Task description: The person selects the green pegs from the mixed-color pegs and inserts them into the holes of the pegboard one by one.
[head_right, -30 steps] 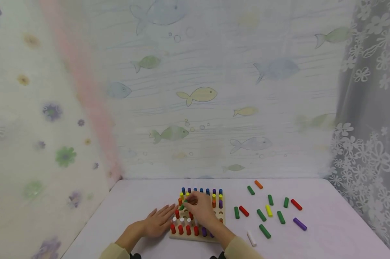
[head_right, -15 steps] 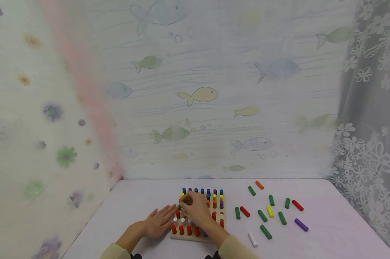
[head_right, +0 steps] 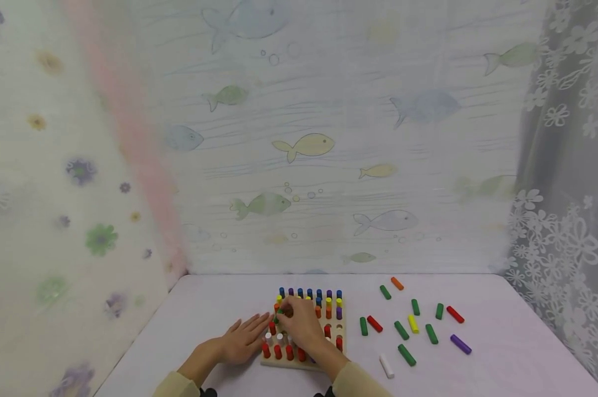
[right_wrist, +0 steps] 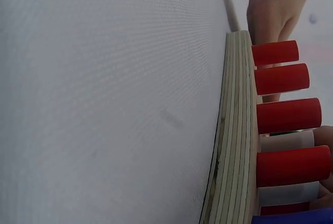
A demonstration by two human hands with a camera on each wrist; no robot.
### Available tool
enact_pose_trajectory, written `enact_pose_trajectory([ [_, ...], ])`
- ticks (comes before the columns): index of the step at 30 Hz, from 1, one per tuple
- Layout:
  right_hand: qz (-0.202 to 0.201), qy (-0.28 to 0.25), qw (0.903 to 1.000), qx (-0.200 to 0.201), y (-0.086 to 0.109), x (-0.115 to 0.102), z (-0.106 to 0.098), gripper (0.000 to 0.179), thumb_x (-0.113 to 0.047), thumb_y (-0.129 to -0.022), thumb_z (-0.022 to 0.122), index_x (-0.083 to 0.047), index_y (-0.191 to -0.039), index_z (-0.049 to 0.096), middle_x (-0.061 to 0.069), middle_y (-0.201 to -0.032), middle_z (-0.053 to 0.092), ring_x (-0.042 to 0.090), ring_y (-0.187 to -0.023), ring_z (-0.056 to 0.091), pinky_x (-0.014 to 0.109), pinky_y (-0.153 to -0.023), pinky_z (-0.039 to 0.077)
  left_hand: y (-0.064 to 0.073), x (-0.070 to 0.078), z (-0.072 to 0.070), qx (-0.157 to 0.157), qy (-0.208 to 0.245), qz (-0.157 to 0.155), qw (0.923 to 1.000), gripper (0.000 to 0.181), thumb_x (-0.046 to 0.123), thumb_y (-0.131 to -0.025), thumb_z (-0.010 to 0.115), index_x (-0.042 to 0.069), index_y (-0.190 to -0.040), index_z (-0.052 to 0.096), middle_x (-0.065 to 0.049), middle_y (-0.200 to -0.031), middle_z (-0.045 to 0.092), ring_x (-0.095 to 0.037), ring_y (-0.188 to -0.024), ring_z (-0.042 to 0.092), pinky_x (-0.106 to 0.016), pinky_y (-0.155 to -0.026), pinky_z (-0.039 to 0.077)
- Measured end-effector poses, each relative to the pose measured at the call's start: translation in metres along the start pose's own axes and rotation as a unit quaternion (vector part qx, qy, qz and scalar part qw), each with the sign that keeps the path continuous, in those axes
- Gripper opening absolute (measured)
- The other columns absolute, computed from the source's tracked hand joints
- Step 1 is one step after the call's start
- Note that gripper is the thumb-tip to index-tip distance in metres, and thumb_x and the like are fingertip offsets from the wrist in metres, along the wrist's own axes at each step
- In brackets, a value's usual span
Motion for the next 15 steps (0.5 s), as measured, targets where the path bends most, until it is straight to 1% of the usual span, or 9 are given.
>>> enact_pose_trajectory([
  [8,-0.004,0.011,0.9999,-0.003,0.0001,-0.0004,0.0020,0.011,-0.009,-0.094,0.074,-0.005,-0.105,0.072,0.002,-0.098,0.075,0.011,-0.085,0.067,0.030,-0.082,0.060,0.0005,0.0007,-0.0013,-0.004,0.005,-0.015,0.9999,0.063,0.060,-0.107,0.031,0.035,-0.164,0.022,0.004,-0.170,0.022,-0.028,-0.157,0.017,-0.066,-0.122,0.009],
  [15,-0.006,0.021,0.9997,-0.002,-0.0005,0.0006,0.0026,0.011,-0.009,-0.094,0.075,-0.005,-0.104,0.073,0.002,-0.098,0.075,0.010,-0.085,0.067,0.029,-0.082,0.060,0.0005,0.0021,-0.0012,-0.003,0.003,-0.016,0.9999,0.065,0.061,-0.106,0.031,0.033,-0.164,0.023,0.004,-0.170,0.022,-0.029,-0.157,0.017,-0.067,-0.121,0.008],
])
Point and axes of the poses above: each hand's wrist, its own y-axis away from the middle knuckle, its own z-axis out of the palm, x = y × z, the point moved 7 cm from there along -y, towards the middle knuckle
